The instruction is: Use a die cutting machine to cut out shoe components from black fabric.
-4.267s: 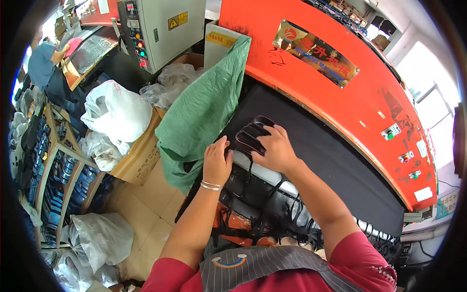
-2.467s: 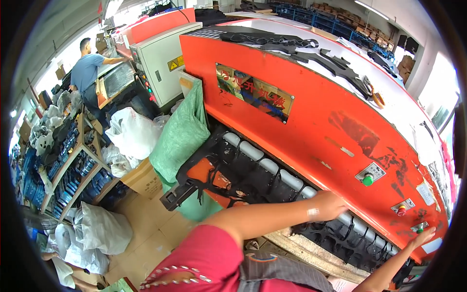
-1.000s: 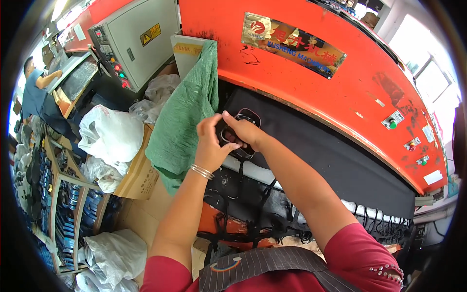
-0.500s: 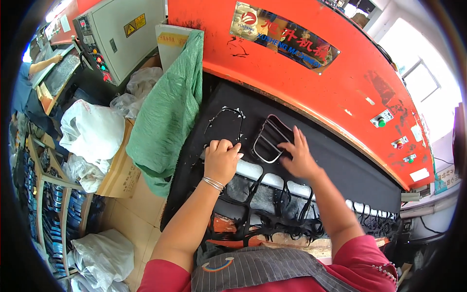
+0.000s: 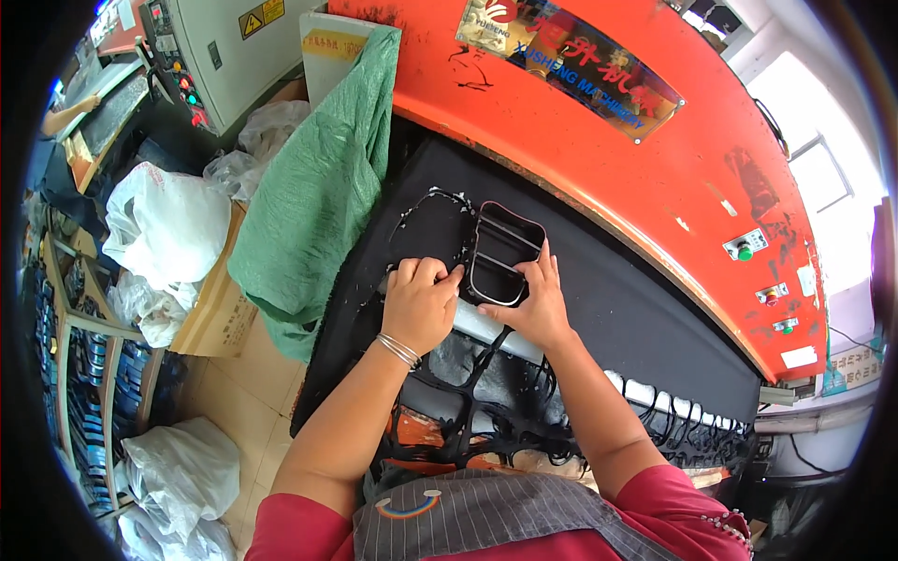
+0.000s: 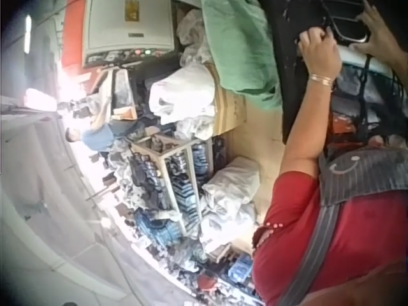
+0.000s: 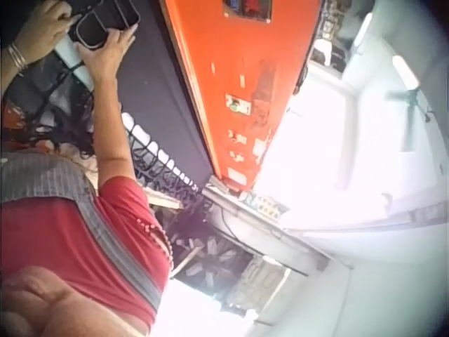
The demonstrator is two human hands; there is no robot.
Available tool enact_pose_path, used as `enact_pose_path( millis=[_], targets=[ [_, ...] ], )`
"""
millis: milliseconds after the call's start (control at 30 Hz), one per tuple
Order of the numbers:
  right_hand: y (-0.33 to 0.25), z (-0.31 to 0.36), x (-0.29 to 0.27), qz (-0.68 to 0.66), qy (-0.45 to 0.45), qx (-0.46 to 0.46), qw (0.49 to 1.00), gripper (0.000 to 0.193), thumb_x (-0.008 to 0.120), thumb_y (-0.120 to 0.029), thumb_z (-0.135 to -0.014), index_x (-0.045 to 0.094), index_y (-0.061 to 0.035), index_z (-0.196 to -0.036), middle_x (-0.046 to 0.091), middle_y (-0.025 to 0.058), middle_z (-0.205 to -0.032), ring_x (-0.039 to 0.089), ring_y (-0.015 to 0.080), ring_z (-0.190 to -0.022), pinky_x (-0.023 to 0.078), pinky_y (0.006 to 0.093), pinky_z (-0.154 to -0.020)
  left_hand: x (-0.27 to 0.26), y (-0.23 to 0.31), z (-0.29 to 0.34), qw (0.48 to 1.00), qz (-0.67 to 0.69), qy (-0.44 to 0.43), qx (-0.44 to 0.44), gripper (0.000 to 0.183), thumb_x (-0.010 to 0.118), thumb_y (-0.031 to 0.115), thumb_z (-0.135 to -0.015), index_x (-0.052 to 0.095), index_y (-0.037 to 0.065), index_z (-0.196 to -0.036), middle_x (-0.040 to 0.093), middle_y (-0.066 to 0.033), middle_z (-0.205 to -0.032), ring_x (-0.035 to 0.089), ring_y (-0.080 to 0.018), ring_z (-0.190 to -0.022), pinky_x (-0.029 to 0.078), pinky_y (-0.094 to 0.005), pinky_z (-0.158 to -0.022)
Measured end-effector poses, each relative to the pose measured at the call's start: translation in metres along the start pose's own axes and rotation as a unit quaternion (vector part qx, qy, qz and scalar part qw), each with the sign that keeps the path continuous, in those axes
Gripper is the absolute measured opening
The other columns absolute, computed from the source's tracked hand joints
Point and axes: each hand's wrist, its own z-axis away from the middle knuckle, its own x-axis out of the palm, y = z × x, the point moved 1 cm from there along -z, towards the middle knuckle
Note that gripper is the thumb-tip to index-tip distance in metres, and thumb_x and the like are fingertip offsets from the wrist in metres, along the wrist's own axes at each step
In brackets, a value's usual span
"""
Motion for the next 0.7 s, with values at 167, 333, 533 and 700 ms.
enact_pose_path(
  millis=[167,333,533,700],
  targets=[
    [-0.005,0.001,0.000,0.032,0.016,-0.030,0.999,0.075,0.088,-0.046,-0.051,0.054,0.0002,-0.100,0.029,0.0345,-0.142,0.029,0.0453,-0.135,0.021,0.0541,-0.112,0.002,0.003,0.004,1.000,-0.012,0.009,-0.003,0.027,0.064,0.015,-0.077,0.072,0.014,-0.104,0.052,0.0011,-0.091,0.048,-0.0220,-0.092,0.041,-0.0376,-0.078],
    [0.000,0.008,-0.010,0.045,0.014,-0.031,0.998,0.075,0.083,-0.049,-0.056,0.057,0.0032,-0.102,0.028,0.0435,-0.136,0.025,0.0498,-0.135,0.021,0.0539,-0.112,0.007,0.019,0.002,0.999,-0.033,0.016,0.004,0.027,0.064,0.015,-0.077,0.072,0.016,-0.103,0.053,0.0006,-0.090,0.049,-0.0228,-0.090,0.042,-0.0372,-0.078],
    [0.011,0.062,-0.084,-0.053,-0.046,-0.006,0.998,0.112,0.081,-0.057,-0.059,0.029,-0.0049,-0.144,0.020,0.0372,-0.145,0.017,0.0484,-0.139,0.020,0.0540,-0.112,0.006,0.052,-0.001,0.998,0.007,0.061,-0.012,0.030,0.064,0.011,-0.079,0.069,0.010,-0.109,0.057,-0.0054,-0.095,0.050,-0.0270,-0.091,0.043,-0.0387,-0.081],
    [0.107,0.185,-0.215,-0.154,0.291,-0.028,0.944,0.083,0.072,-0.047,-0.078,0.039,-0.0002,-0.139,0.030,0.0213,-0.150,0.026,0.0329,-0.141,0.020,0.0450,-0.113,0.018,0.199,-0.031,0.984,0.153,0.077,0.052,0.019,0.065,0.015,-0.082,0.067,0.009,-0.099,0.063,-0.0113,-0.084,0.059,-0.0304,-0.082,0.046,-0.0416,-0.078]
  ],
)
